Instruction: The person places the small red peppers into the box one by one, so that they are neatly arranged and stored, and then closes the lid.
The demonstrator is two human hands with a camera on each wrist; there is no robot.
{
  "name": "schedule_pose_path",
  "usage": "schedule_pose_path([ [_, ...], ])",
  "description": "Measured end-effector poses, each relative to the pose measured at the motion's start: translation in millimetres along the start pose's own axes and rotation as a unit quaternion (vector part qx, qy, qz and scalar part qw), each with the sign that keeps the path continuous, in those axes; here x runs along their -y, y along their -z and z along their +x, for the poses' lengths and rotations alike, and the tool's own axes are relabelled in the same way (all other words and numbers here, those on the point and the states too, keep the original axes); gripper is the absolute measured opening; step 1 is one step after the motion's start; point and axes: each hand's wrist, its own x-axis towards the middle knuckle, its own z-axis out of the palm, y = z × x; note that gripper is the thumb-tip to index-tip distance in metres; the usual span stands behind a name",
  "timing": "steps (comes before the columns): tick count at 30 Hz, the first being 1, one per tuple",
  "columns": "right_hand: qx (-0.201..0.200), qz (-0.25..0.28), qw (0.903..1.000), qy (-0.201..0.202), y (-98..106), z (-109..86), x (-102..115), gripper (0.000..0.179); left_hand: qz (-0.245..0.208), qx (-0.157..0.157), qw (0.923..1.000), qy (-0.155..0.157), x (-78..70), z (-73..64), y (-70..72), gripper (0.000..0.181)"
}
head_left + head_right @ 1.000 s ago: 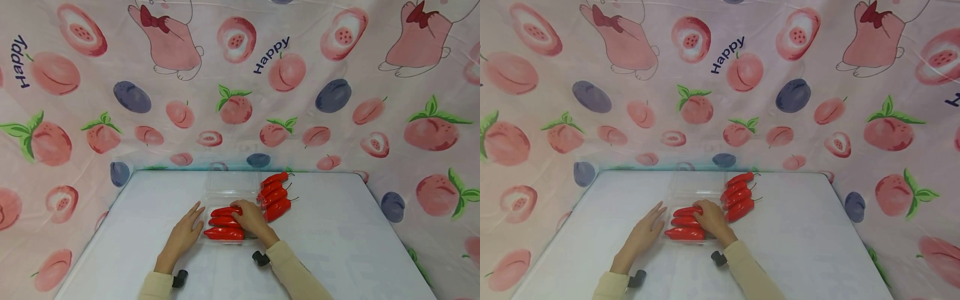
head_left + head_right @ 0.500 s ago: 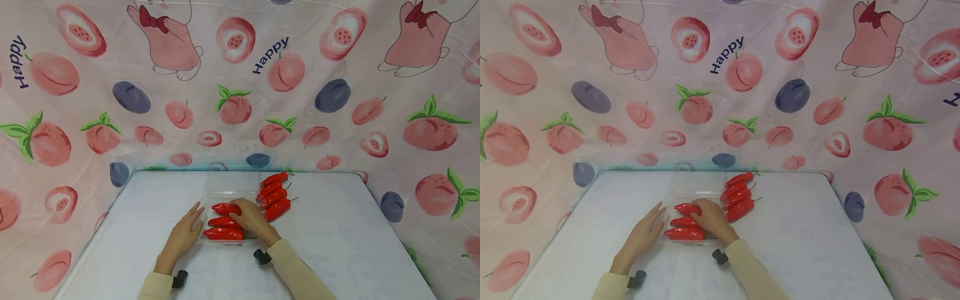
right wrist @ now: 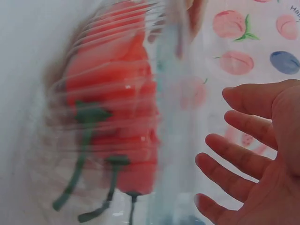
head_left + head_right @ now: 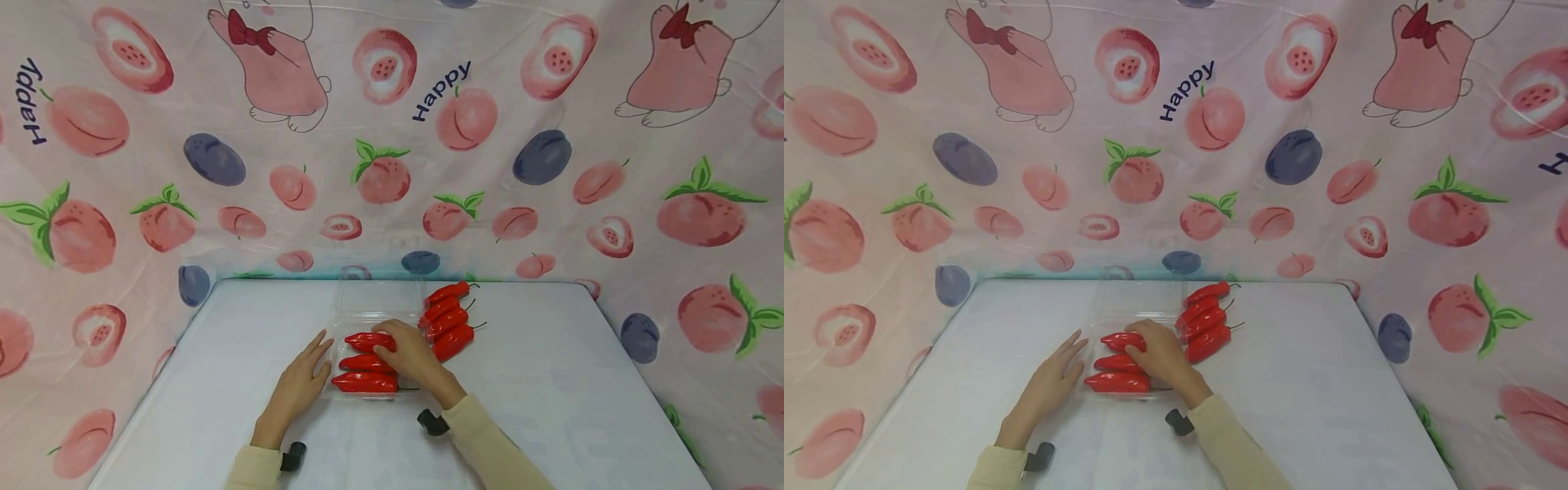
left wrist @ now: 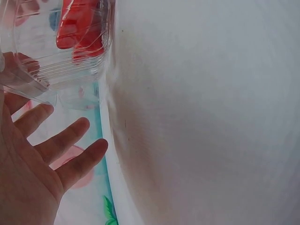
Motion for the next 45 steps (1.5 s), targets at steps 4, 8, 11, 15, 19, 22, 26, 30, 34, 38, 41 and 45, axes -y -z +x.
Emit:
schedule_pose_path([
  [4,-0.009,-0.004,0.9998,0.018,6.3,-3.5,5.7,0.045,0.000,-0.006,1.0000,-0.002,-0.4,-0.1,-0.6,0.051],
  [8,-0.013,-0.006,0.9993,0.034,14.3,-8.5,11.1,0.044,0.005,-0.013,0.9999,-0.005,-0.4,-0.1,-1.6,0.051],
  [11,-0.017,-0.002,0.9988,0.045,20.3,-12.3,14.4,0.044,0.007,-0.015,0.9998,-0.006,-0.1,0.0,-1.7,0.052],
  [15,-0.031,0.002,0.9980,0.055,26.6,-16.3,16.7,0.043,0.006,-0.012,0.9999,-0.005,-0.5,-0.1,-0.8,0.052],
  [19,-0.051,0.009,0.9961,0.072,31.0,-19.6,15.9,0.043,0.007,-0.010,0.9999,-0.006,-1.3,-0.5,-0.3,0.052],
  [22,-0.064,0.017,0.9942,0.085,34.2,-21.9,14.6,0.042,0.006,-0.009,0.9999,-0.005,-1.4,-0.7,-0.1,0.052],
  [26,-0.074,0.015,0.9932,0.088,37.9,-24.6,12.3,0.042,0.003,-0.008,1.0000,-0.004,-2.1,-1.1,0.4,0.051],
  [30,-0.077,0.012,0.9935,0.083,41.3,-27.3,9.0,0.044,-0.001,-0.007,1.0000,-0.002,-3.2,-2.0,1.2,0.051],
  [34,-0.082,0.005,0.9935,0.079,45.0,-29.6,5.6,0.044,-0.001,-0.007,1.0000,-0.002,-3.2,-2.1,0.6,0.051],
  [38,-0.088,-0.006,0.9936,0.070,48.4,-31.8,2.0,0.045,-0.001,-0.010,0.9999,-0.003,-2.5,-1.7,-0.7,0.051],
  [41,-0.092,-0.007,0.9935,0.066,50.9,-32.9,-1.3,0.045,-0.001,-0.012,0.9999,-0.003,-1.2,-1.1,-1.7,0.051],
  [45,-0.101,0.005,0.9923,0.071,55.0,-33.2,-5.4,0.044,0.001,-0.010,0.9999,-0.004,-0.6,-0.8,-1.3,0.051],
])
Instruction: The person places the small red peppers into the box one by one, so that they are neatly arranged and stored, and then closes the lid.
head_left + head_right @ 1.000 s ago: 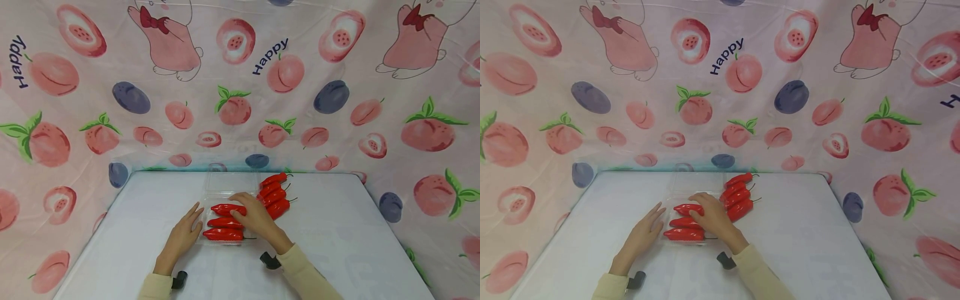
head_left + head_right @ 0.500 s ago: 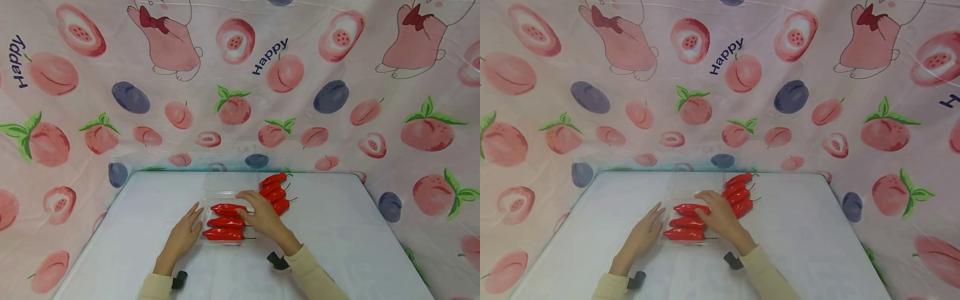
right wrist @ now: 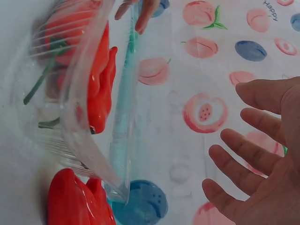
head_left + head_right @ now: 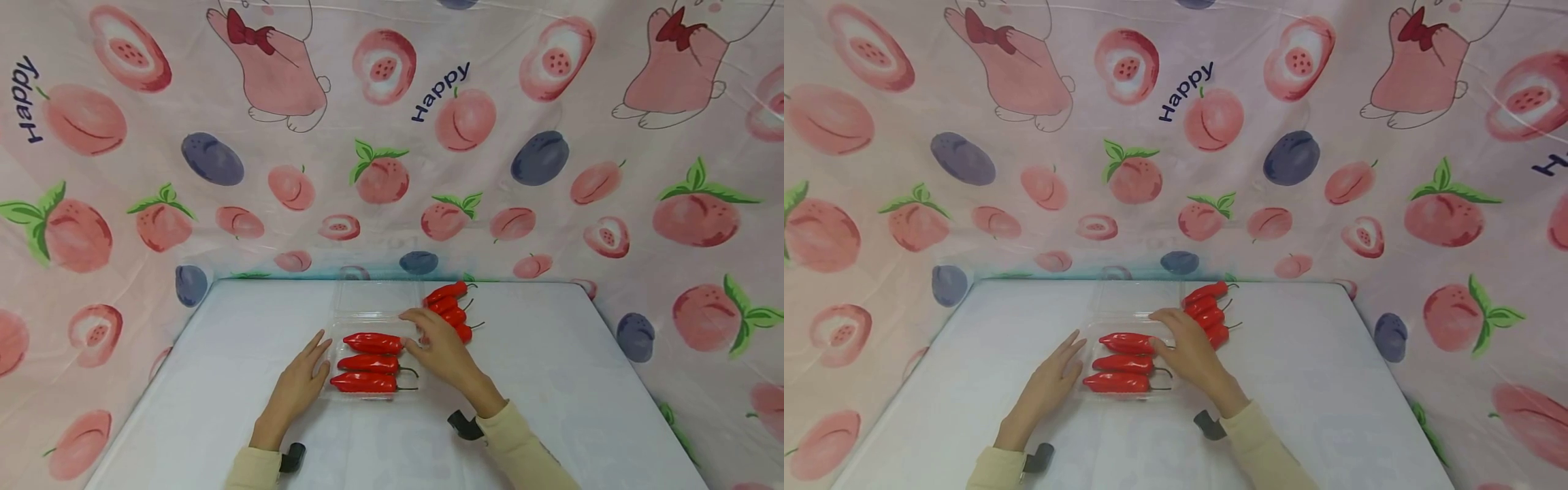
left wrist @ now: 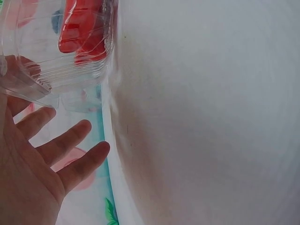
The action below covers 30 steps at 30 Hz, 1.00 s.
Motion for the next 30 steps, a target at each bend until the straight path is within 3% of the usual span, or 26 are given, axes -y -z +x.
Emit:
schedule_pose_path([
  [6,-0.017,-0.003,0.9998,0.009,5.3,0.5,-5.7,0.043,-0.005,0.004,1.0000,0.002,-0.4,0.2,1.5,0.050],
  [30,-0.016,-0.010,0.9997,-0.014,12.4,-9.0,-27.6,0.045,-0.018,0.025,0.9994,0.015,-0.3,-0.2,2.8,0.052],
])
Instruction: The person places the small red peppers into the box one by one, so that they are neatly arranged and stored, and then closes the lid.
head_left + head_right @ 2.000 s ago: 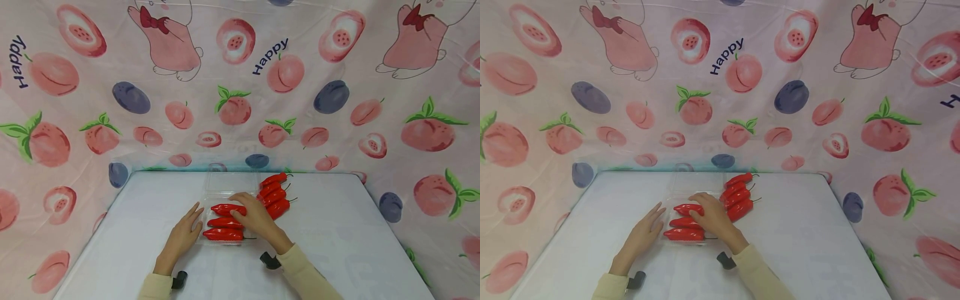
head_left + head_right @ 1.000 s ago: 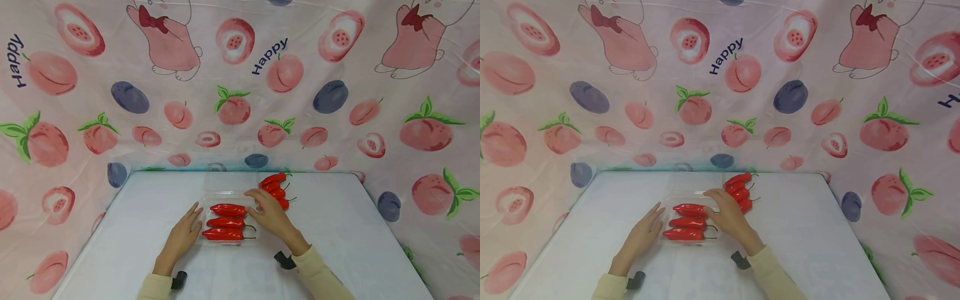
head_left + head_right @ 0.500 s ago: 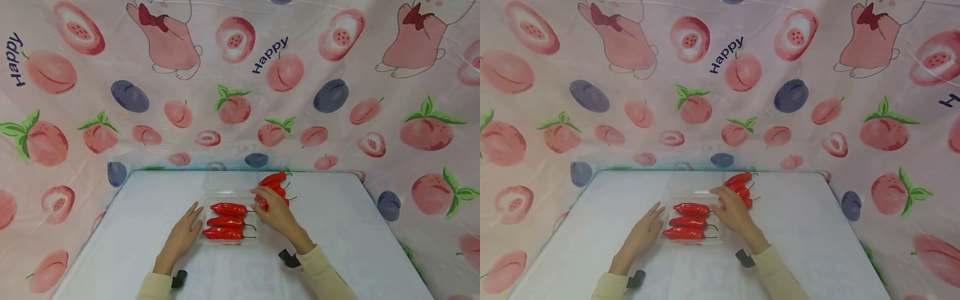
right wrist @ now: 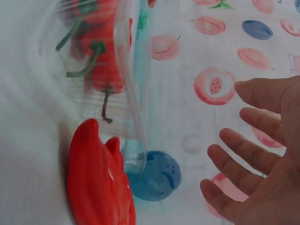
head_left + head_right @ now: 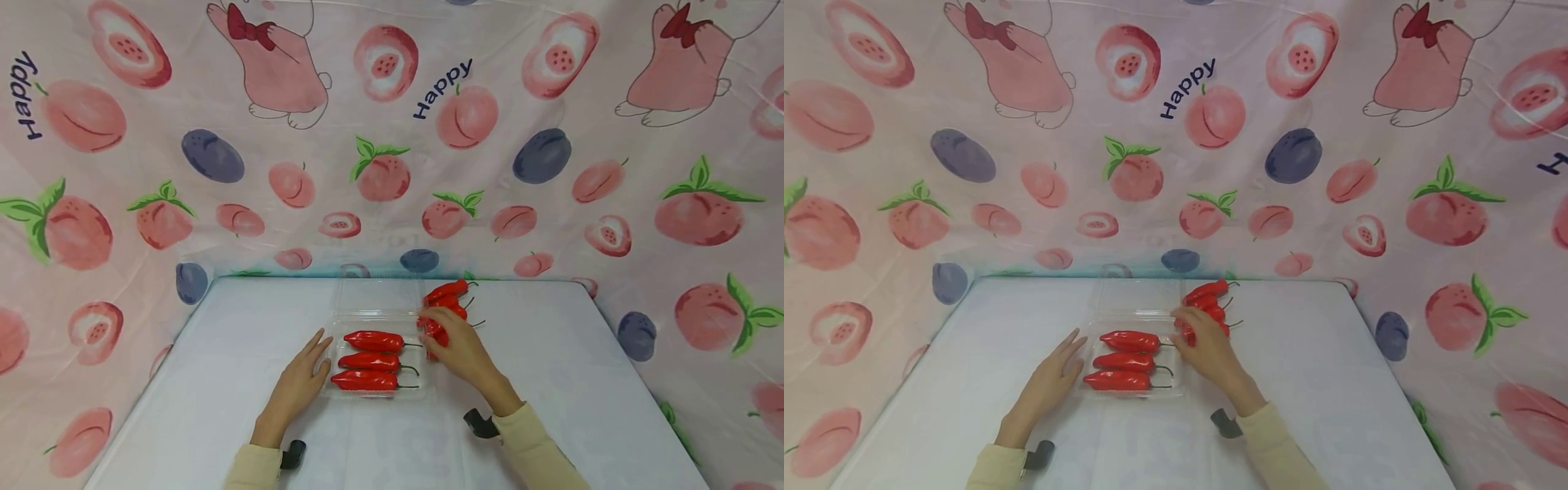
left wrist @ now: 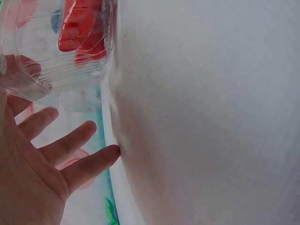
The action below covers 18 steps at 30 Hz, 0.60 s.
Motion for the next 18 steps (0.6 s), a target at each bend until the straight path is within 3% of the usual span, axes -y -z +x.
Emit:
schedule_pose_path([
  [18,0.004,-0.018,0.9997,-0.018,9.2,-5.7,-31.9,0.043,0.002,-0.007,1.0000,0.002,0.0,0.2,-1.7,0.052],
])
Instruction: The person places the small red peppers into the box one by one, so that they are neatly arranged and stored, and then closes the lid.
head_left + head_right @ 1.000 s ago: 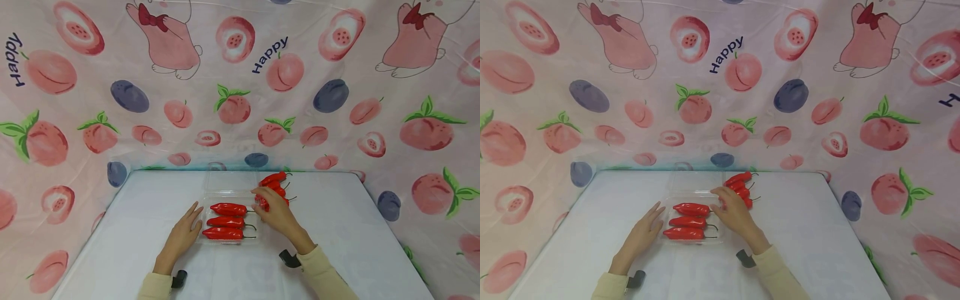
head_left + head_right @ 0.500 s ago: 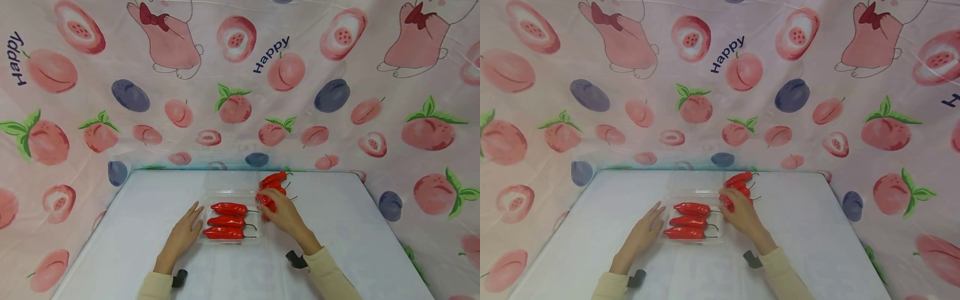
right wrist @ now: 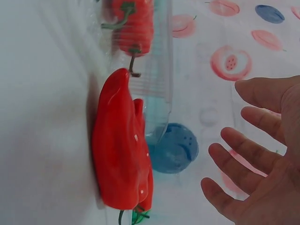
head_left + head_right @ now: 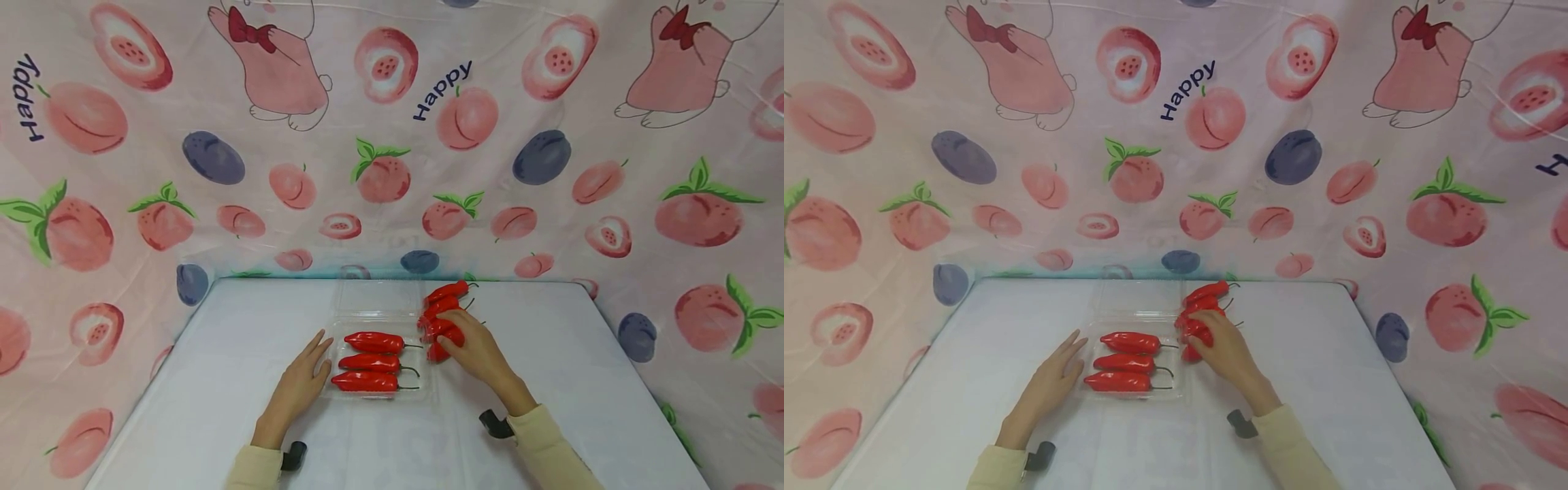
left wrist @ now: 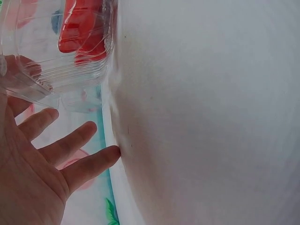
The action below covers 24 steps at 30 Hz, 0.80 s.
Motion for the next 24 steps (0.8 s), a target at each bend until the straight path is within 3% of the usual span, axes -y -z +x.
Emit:
schedule_pose_path([
  [24,0.031,-0.023,0.9987,-0.034,-5.9,-2.0,-45.4,0.047,-0.003,0.006,1.0000,0.004,0.4,-0.3,0.8,0.051],
])
